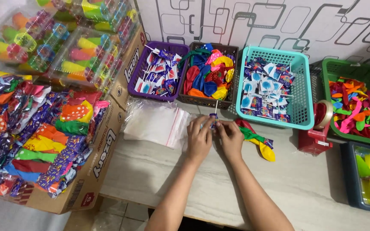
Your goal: The person packages toys by selecting a balloon, placing a small toy and a whistle into it, and then grouping the items. They repeat this process with different colored balloons, including yellow, green, and red, using their hands to manipulate the items on a workspace filled with organized bins of components.
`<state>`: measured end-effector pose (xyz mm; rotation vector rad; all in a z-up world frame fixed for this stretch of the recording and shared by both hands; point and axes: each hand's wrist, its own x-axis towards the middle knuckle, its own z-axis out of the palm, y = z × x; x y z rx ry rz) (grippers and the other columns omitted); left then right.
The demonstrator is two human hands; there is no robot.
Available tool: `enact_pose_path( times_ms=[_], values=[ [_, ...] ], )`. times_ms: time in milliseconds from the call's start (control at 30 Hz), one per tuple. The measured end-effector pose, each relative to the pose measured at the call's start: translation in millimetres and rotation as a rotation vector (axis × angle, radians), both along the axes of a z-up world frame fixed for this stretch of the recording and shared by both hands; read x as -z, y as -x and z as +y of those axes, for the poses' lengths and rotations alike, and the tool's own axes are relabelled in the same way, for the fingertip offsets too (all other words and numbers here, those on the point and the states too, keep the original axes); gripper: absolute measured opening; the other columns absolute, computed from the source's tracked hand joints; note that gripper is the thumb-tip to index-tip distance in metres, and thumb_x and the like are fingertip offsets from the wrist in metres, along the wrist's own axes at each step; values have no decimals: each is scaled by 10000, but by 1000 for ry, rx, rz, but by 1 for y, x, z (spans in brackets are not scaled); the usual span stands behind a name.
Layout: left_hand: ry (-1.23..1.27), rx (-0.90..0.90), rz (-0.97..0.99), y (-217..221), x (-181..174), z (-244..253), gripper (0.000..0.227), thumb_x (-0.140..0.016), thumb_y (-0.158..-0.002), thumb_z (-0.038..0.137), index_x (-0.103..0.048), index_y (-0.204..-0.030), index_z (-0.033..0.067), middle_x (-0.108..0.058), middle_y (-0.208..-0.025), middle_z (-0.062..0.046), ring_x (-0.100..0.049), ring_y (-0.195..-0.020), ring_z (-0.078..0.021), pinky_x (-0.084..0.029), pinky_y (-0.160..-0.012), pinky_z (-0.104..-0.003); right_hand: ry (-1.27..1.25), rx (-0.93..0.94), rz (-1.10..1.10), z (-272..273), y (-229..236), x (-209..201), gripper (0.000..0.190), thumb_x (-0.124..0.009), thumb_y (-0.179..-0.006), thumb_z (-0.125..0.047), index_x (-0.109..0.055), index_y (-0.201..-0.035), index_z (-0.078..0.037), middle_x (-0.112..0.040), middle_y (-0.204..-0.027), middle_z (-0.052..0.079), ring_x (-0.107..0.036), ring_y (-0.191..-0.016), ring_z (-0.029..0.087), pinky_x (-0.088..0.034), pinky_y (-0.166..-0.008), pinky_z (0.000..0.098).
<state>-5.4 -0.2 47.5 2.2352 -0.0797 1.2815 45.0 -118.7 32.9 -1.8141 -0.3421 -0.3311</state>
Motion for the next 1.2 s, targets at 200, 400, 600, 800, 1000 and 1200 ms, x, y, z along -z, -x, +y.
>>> enact_pose_path(
  times_ms=[200, 400, 600, 800, 1000, 1200],
  values=[
    [38, 68, 76, 0, 13, -7, 467, -529, -941, -38, -630, -1369, 122, -608, -1282, -62, -575, -1221, -264, -440, -932, -347, -144, -37, 88, 0, 6, -5, 97, -732, -959, -106, -769, -1012, -34, -746, -889, 127, -739, -781, 233, -571, -769, 367],
    [239, 181, 198, 0, 18, -8, 484, -512, -953, -51, -582, -1418, 67, -587, -1325, -142, -596, -1236, -364, -503, -1000, -425, -170, -75, 48, 1, 5, -4, 117, -727, -940, -33, -769, -1041, 7, -721, -880, 162, -747, -712, 257, -593, -691, 372],
    [644, 262, 234, -2, 19, 4, 337, -687, -914, -37, -724, -1233, 64, -700, -1070, -102, -717, -991, -271, -583, -835, -344, -187, -133, 99, 0, 4, -4, 149, -708, -943, -13, -764, -1077, 22, -710, -888, 155, -731, -629, 239, -602, -608, 359],
    [829, 261, 212, -7, 32, 6, 238, -774, -864, -13, -781, -1090, 65, -741, -917, -75, -715, -856, -164, -583, -767, -302, -13, -93, 78, 6, 9, -9, 196, -727, -960, -109, -729, -1134, -19, -747, -953, 170, -740, -895, 330, -581, -788, 443],
    [842, 272, 212, -4, 24, 4, 232, -732, -870, -68, -767, -1076, 32, -734, -890, -118, -689, -804, -172, -574, -751, -321, 86, -70, -97, 2, 11, -18, 167, -739, -948, -106, -759, -1111, -77, -682, -1071, 111, -694, -1060, 335, -547, -937, 452],
    [819, 344, 231, -4, 24, 8, 170, -733, -919, 15, -778, -1071, 76, -729, -876, -67, -695, -782, -143, -569, -732, -281, 27, -144, -63, -4, 4, -4, 112, -725, -960, -124, -778, -1056, -102, -756, -1012, 57, -722, -978, 240, -536, -891, 367]
  ],
)
